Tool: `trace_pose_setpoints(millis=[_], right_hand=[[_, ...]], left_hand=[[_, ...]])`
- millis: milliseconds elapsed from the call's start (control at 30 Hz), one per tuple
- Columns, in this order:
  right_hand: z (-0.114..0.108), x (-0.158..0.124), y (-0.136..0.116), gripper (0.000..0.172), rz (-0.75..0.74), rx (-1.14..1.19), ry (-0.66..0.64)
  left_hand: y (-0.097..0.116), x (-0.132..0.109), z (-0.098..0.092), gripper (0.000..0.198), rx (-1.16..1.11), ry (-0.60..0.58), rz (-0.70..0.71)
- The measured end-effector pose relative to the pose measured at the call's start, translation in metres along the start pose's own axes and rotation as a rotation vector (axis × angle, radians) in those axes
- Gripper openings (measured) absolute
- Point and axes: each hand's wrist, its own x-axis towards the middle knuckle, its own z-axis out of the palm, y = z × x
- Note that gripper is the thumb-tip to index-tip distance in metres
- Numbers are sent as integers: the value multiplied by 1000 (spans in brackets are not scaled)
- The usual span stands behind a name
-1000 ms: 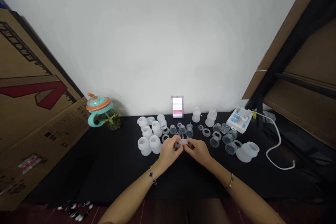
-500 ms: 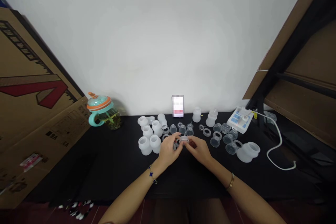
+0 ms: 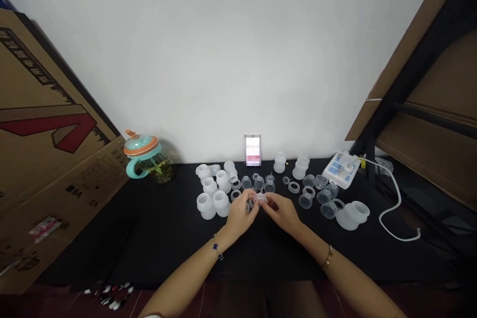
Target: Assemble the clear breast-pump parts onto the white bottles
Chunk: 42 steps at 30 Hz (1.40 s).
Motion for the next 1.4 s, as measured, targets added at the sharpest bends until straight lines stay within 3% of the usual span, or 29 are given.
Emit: trace_pose_setpoints(millis=[1400], right_hand=[[4, -2, 2, 22, 23, -136, 15]], left_hand=[[-1, 0, 3, 15, 27, -34, -47]])
